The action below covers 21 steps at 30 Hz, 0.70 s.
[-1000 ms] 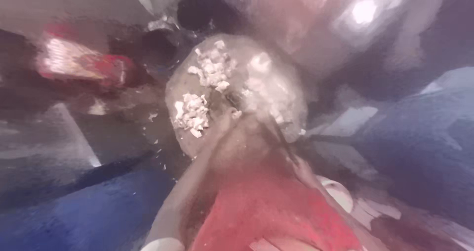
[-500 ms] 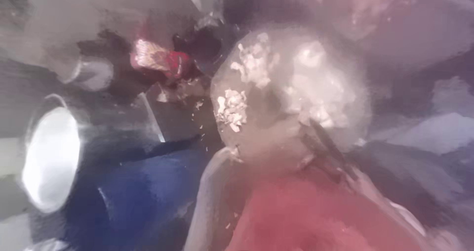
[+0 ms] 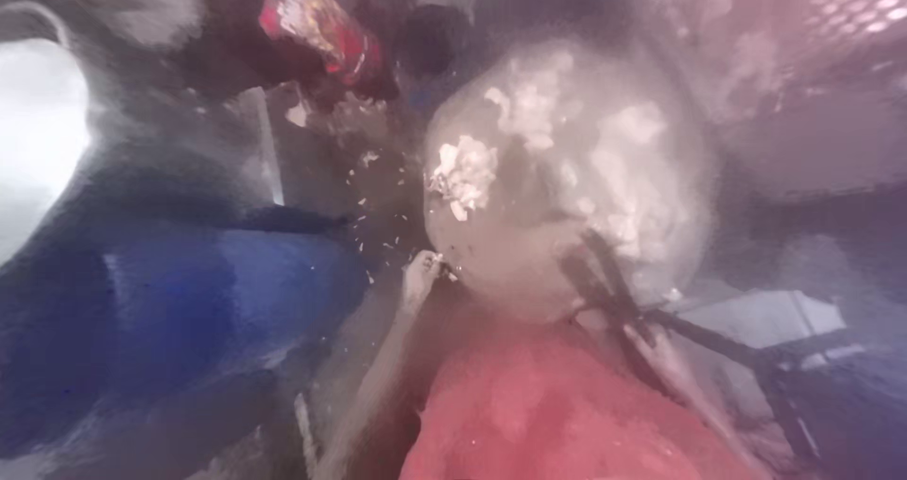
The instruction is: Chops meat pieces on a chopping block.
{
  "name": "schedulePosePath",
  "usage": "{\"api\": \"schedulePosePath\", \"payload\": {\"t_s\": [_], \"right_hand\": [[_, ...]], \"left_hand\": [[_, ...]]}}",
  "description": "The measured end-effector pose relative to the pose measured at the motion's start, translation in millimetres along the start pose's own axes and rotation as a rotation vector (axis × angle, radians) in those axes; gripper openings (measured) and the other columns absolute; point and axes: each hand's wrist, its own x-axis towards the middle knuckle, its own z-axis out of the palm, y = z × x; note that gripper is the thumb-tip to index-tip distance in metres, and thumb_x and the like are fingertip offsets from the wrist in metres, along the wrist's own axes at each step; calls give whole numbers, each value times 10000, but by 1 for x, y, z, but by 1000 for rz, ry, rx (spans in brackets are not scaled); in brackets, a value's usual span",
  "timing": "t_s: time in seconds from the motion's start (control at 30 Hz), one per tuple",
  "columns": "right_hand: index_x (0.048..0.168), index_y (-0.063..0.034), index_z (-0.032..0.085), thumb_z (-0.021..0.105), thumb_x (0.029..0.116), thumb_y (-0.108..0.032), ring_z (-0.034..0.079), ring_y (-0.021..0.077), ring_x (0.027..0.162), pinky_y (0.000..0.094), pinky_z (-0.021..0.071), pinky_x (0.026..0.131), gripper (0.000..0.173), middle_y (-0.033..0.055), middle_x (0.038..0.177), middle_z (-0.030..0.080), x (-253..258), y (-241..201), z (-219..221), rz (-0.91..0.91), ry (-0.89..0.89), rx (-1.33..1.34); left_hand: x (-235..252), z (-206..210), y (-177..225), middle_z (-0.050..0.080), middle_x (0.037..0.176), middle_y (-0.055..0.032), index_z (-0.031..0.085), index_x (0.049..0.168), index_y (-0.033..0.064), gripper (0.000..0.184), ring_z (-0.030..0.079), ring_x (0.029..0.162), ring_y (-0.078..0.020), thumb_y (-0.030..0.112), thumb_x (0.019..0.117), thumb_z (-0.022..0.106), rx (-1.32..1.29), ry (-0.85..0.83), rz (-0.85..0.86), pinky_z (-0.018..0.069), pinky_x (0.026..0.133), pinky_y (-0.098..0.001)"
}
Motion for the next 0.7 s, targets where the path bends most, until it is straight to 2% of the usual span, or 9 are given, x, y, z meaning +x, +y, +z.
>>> {"api": "schedulePosePath", "payload": {"t_s": [0.1, 0.17, 0.2, 0.27, 0.37, 0.43, 0.5, 0.6, 0.7], "right_hand": [[1386, -22, 588, 552, 1056, -361, 646, 391, 1174, 606, 474, 1042, 474, 259, 1252, 663, 3, 7, 12, 23, 11, -20], [1375, -24, 595, 537, 1066, -356, 647, 399, 1171, 610, 474, 1036, 457, 265, 1236, 667, 0, -2, 9, 40, -1, -60], [1367, -23, 600, 533, 1068, -357, 651, 394, 1162, 608, 478, 1032, 453, 260, 1227, 672, 1, -3, 10, 45, -2, -58], [1361, -23, 602, 531, 1065, -346, 659, 385, 1139, 605, 491, 1014, 444, 250, 1213, 676, 3, 5, 15, 37, 13, -24], [1418, -41, 566, 549, 1049, -354, 645, 347, 1191, 576, 486, 1055, 484, 233, 1290, 653, 3, 6, 15, 32, 1, 28], [1428, -52, 559, 561, 1045, -340, 636, 319, 1216, 550, 485, 1070, 479, 215, 1327, 639, 0, 3, 16, 49, -3, 78], [1399, -25, 572, 559, 1051, -336, 651, 328, 1170, 552, 498, 1039, 467, 229, 1278, 655, -2, 1, 16, 27, 8, 87], [1407, -16, 564, 534, 1065, -359, 631, 359, 1207, 563, 472, 1067, 486, 251, 1292, 644, -7, -3, 12, 27, 2, 37], [1387, -21, 585, 534, 1066, -338, 634, 380, 1199, 587, 470, 1055, 454, 256, 1277, 652, -6, -10, 9, 84, 3, -17]], "left_hand": [[-6, -31, -54, 743, 1064, -111, 645, 1214, 44, 320, 734, 827, -185, 295, 1016, 644, -15, -42, -147, 627, 758, -369], [-7, -45, -97, 676, 1267, -137, 548, 1411, 81, 494, 686, 1102, -244, 287, 976, 661, 195, -3, -238, 565, 971, -452], [-7, -47, -104, 655, 1316, -158, 526, 1447, 84, 538, 659, 1175, -280, 276, 963, 664, 241, 15, -245, 530, 1025, -490], [-15, -39, -80, 673, 1266, -165, 528, 1431, 54, 490, 680, 1120, -255, 294, 1015, 627, 78, -36, -215, 556, 977, -446], [-28, 2, -21, 677, 1214, -171, 496, 1397, -2, 426, 703, 1025, -247, 222, 1046, 586, -595, -163, -317, 590, 900, -408], [-26, 30, -12, 685, 1121, -164, 498, 1328, -33, 326, 695, 924, -225, 133, 1053, 551, -829, -134, -357, 589, 848, -378], [-25, 37, -19, 692, 1056, -151, 546, 1245, -43, 244, 693, 881, -212, 90, 1041, 557, -896, -125, -364, 594, 834, -369], [-29, 14, -41, 667, 935, -83, 567, 1115, 10, 118, 661, 823, -185, 68, 1032, 506, -873, -235, -315, 582, 812, -374], [-23, -34, -73, 670, 963, -76, 538, 1201, 0, 187, 668, 832, -161, 83, 1069, 435, -798, -129, -326, 587, 806, -355]]}}
